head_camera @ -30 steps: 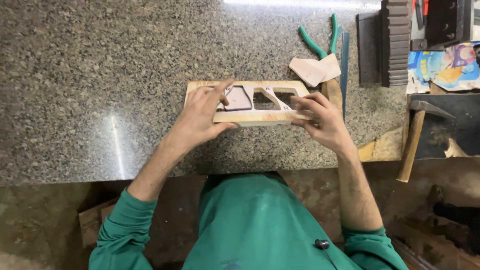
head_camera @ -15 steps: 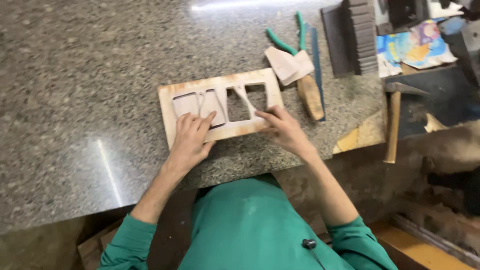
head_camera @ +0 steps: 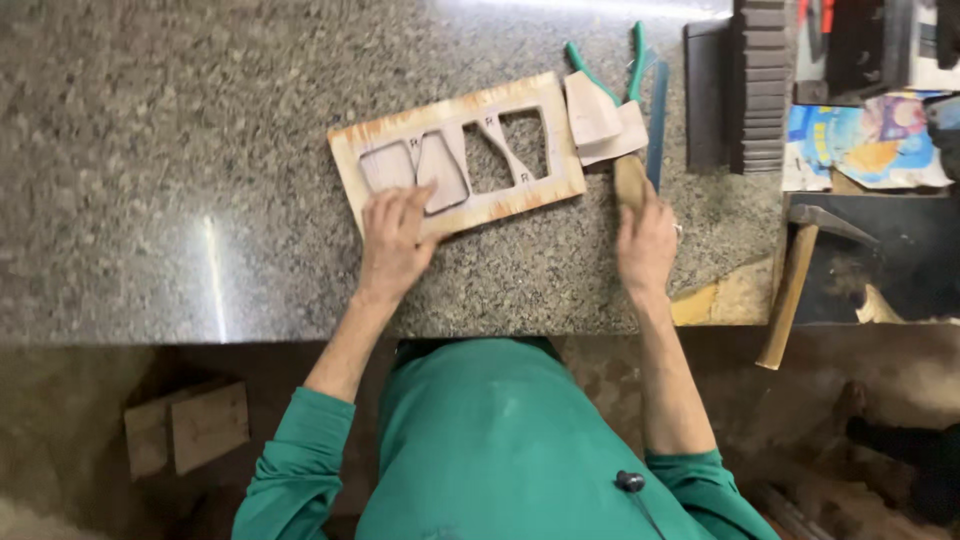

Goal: The person uses a hammer to tap small wooden pieces into a larger wooden frame with cutouts. They then use pliers to bend and secure metal wires around the wooden pieces within the frame. The person works on a granite countertop in a workshop setting.

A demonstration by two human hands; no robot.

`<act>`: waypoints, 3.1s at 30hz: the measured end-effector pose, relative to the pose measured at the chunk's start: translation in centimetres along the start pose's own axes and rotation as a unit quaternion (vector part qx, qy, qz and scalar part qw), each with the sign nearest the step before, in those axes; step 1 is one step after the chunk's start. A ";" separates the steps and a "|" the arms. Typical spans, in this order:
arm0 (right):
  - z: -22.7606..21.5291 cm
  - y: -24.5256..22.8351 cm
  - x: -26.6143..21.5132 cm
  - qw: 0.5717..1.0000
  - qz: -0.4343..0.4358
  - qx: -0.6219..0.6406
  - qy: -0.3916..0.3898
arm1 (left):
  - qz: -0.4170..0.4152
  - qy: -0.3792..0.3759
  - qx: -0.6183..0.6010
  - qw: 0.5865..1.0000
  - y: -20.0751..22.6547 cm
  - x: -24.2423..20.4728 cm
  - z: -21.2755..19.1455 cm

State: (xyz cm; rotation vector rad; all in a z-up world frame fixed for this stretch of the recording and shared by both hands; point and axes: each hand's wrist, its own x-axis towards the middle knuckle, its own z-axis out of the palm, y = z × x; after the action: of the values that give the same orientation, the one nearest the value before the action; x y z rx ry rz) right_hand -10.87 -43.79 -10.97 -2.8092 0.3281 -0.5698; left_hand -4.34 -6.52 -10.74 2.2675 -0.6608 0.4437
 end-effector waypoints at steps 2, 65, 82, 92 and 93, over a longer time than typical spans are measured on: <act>-1.8 -1.0 -1.1 0.981 0.066 0.172 -0.066 | -0.039 0.030 0.022 0.999 -0.2 -1.1 -0.2; -0.3 -7.9 -8.1 0.969 -0.027 0.244 -0.022 | -0.070 -0.010 -0.034 0.997 1.1 -0.6 0.6; -1.2 -1.8 -7.4 0.854 0.200 0.459 -0.145 | 0.000 -0.001 0.097 0.995 0.3 1.0 3.2; -0.7 -0.6 -6.3 0.876 0.181 0.387 -0.224 | 0.082 0.023 0.151 0.985 0.6 1.0 2.9; -1.0 -0.6 -6.2 0.910 0.113 0.350 -0.194 | 0.086 0.018 0.164 0.983 0.4 0.8 3.0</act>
State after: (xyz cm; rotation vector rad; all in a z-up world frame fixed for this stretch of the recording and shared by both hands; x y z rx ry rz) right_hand -16.77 -41.72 -12.06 -2.0796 0.2858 -0.0391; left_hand -3.58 -9.18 -12.16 2.5121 -0.8184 0.7209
